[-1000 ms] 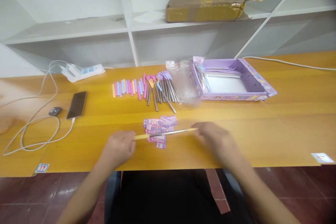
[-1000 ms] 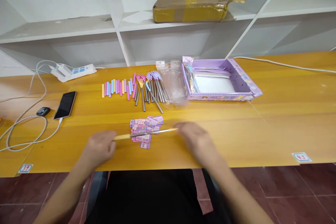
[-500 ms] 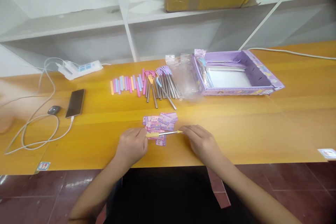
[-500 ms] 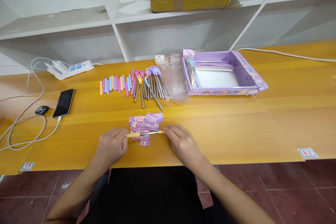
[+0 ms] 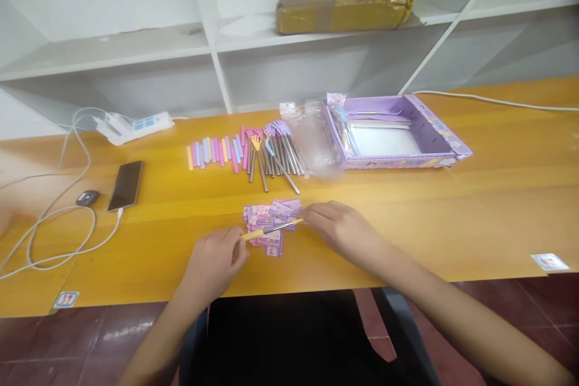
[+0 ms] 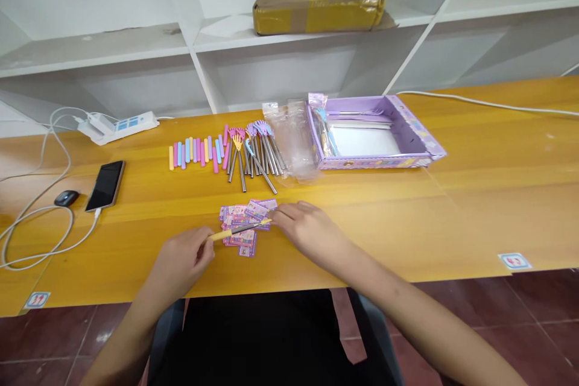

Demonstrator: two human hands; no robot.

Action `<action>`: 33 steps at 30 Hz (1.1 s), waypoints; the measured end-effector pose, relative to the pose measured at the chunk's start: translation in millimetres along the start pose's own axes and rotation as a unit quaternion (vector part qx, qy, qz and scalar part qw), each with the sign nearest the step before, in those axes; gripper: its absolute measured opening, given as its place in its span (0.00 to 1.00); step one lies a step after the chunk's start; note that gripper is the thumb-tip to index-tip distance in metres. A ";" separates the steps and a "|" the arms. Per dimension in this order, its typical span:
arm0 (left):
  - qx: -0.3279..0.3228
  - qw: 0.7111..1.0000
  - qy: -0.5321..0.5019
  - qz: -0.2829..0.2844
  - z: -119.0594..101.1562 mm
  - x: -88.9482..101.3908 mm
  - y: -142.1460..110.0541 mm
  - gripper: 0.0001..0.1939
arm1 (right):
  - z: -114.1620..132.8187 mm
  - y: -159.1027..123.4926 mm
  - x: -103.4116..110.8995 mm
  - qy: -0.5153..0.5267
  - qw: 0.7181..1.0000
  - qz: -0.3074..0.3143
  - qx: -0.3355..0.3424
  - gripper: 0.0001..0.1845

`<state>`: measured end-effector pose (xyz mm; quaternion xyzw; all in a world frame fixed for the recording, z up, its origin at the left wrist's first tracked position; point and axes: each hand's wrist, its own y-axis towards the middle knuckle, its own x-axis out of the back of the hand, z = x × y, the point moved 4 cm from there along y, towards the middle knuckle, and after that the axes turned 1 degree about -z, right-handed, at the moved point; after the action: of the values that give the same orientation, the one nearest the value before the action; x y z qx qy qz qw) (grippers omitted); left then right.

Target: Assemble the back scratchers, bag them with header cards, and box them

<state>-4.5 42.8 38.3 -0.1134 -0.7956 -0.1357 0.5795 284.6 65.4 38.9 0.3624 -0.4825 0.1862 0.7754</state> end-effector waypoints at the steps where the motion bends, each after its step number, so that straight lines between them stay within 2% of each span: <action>1: 0.011 1.000 -0.022 0.014 1.4 -1.0 -0.6 0.13 | -10.3 9.2 6.6 0.031 0.999 0.020 0.010 0.14; 2: 0.025 0.998 -0.045 0.025 3.7 -2.2 -0.7 0.14 | -22.7 18.6 13.0 0.055 0.998 0.035 0.010 0.16; 4: 0.055 0.994 -0.092 0.028 10.7 -4.0 0.2 0.16 | -54.6 37.4 24.9 0.035 0.998 0.025 -0.051 0.21; 7: 0.094 0.985 -0.147 -0.005 22.4 -5.1 1.8 0.16 | -99.3 58.7 33.5 -0.149 0.974 -0.009 -0.170 0.24; 10: 0.120 0.975 -0.186 -0.030 30.7 -8.2 0.9 0.16 | -120.6 69.8 22.6 -0.276 0.941 0.021 -0.195 0.25; 13: 0.147 0.970 -0.188 -0.049 37.6 -11.6 -1.9 0.18 | -127.7 69.8 6.9 -0.315 0.924 0.046 -0.211 0.22; 16: 0.160 0.969 -0.173 -0.070 44.0 -12.8 -4.6 0.18 | -129.8 65.7 -2.6 -0.324 0.919 0.038 -0.221 0.21; 21: 0.160 0.966 -0.184 -0.085 49.7 -13.3 -8.1 0.19 | -132.2 61.5 -10.8 -0.311 0.925 0.011 -0.219 0.29; 27: 0.168 0.965 -0.186 -0.073 52.2 -17.1 -10.1 0.19 | -139.7 61.2 -19.4 -0.311 0.927 0.015 -0.207 0.18; 31: 0.154 0.969 -0.180 -0.072 53.5 -18.2 -9.4 0.19 | -146.0 61.5 -19.5 -0.304 0.929 0.007 -0.212 0.19; 33: 0.150 0.969 -0.181 -0.074 53.7 -18.0 -8.9 0.19 | -146.3 62.0 -18.8 -0.304 0.928 -0.005 -0.213 0.22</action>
<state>-50.0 52.7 4.7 0.0111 -0.9048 -0.0341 0.4244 326.0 216.4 6.2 0.2298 -0.7217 -0.0437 0.6515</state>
